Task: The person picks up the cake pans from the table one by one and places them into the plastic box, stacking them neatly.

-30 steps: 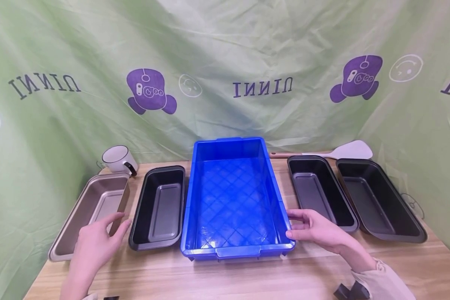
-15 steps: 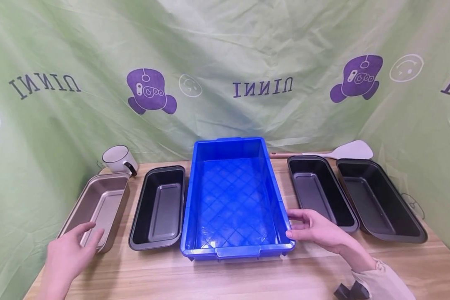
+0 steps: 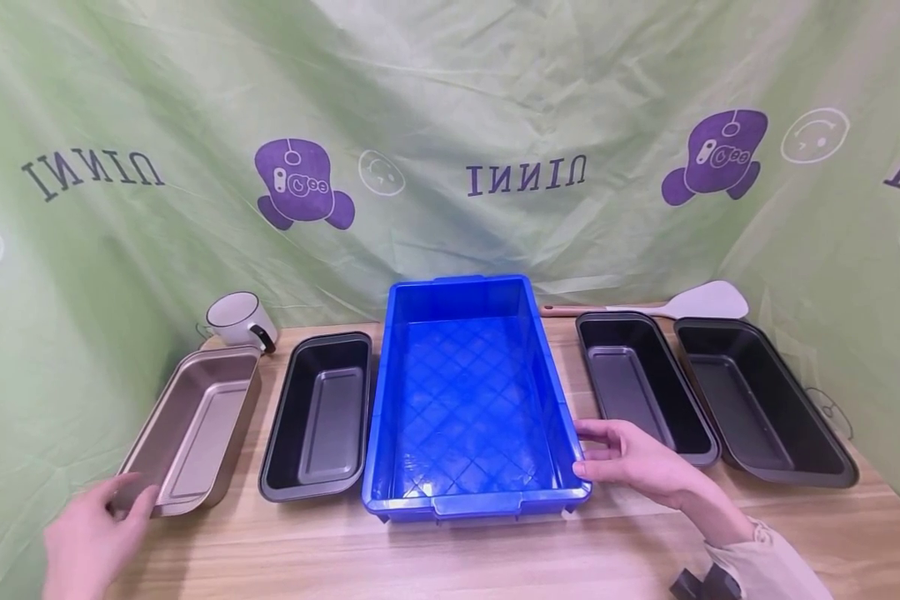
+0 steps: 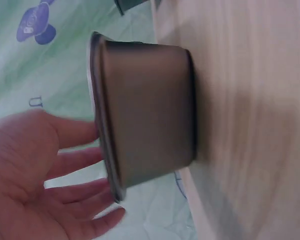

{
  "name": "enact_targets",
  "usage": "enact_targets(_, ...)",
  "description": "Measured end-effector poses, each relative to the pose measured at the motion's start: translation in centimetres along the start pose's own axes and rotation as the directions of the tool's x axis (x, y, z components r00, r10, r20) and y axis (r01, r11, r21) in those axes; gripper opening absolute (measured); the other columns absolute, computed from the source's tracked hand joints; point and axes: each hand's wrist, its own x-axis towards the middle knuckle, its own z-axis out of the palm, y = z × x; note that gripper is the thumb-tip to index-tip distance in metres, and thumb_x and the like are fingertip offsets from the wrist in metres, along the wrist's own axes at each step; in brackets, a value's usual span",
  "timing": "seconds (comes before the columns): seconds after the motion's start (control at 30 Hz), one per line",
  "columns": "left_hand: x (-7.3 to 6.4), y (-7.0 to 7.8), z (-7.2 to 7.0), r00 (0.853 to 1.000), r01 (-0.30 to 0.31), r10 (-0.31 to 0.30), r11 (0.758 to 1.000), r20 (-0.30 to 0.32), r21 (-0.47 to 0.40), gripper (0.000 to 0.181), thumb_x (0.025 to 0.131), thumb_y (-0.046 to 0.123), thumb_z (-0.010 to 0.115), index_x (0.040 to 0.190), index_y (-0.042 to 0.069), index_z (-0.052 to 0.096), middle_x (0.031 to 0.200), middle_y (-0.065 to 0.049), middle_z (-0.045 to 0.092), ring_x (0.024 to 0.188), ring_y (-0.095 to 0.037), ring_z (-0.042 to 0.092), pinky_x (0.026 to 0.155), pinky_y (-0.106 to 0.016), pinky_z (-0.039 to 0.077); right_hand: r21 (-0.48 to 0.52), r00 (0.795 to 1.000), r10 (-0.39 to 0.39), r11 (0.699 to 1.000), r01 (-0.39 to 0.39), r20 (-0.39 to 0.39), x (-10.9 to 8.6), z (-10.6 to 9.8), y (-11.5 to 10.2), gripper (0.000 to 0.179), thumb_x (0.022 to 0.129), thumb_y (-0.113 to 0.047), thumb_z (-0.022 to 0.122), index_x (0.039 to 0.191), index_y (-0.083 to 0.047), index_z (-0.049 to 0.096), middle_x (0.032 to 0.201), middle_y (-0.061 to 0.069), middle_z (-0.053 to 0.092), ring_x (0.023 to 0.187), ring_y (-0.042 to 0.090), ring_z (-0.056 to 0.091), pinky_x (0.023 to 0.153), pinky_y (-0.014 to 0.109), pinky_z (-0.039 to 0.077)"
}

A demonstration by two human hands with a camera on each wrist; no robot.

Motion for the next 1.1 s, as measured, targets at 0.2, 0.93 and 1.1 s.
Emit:
enact_targets(0.2,0.0,-0.8,0.0,0.98,0.18,-0.184,0.982,-0.077,-0.057,0.033,0.083,0.009,0.06,0.111,-0.008,0.061,0.09,-0.034,0.064,0.083,-0.05,0.055,0.066,-0.046,0.031,-0.006,1.0,0.003,1.0,-0.003,-0.008,-0.1,-0.1,0.1,0.079,0.09,-0.009,0.065,0.135,0.029,0.014,0.137,0.044,0.032,0.116,0.037,0.056,0.089,0.028,0.051)
enact_targets(0.93,0.4,-9.3,0.4,0.729,0.642,0.058,0.286,0.682,-0.711,0.034,0.105,0.019,0.036,0.09,0.019,0.067,0.086,-0.007,0.073,0.081,-0.018,0.071,0.072,-0.028,0.057,0.015,1.0,0.0,1.0,0.0,-0.004,0.1,-0.1,0.4,0.076,0.091,-0.007,0.064,0.136,0.028,0.013,0.138,0.043,0.032,0.117,0.035,0.055,0.09,0.028,0.051)
enact_targets(1.1,0.8,-9.6,0.6,0.596,0.758,0.372,0.031,0.711,-0.651,0.042,0.106,0.015,0.027,0.102,0.012,0.068,0.103,-0.011,0.071,0.099,-0.019,0.067,0.087,-0.03,0.053,0.006,1.0,0.005,1.0,-0.005,-0.01,0.1,-0.2,0.5,0.076,0.091,-0.007,0.064,0.136,0.028,0.014,0.138,0.043,0.031,0.119,0.038,0.053,0.09,0.027,0.051)
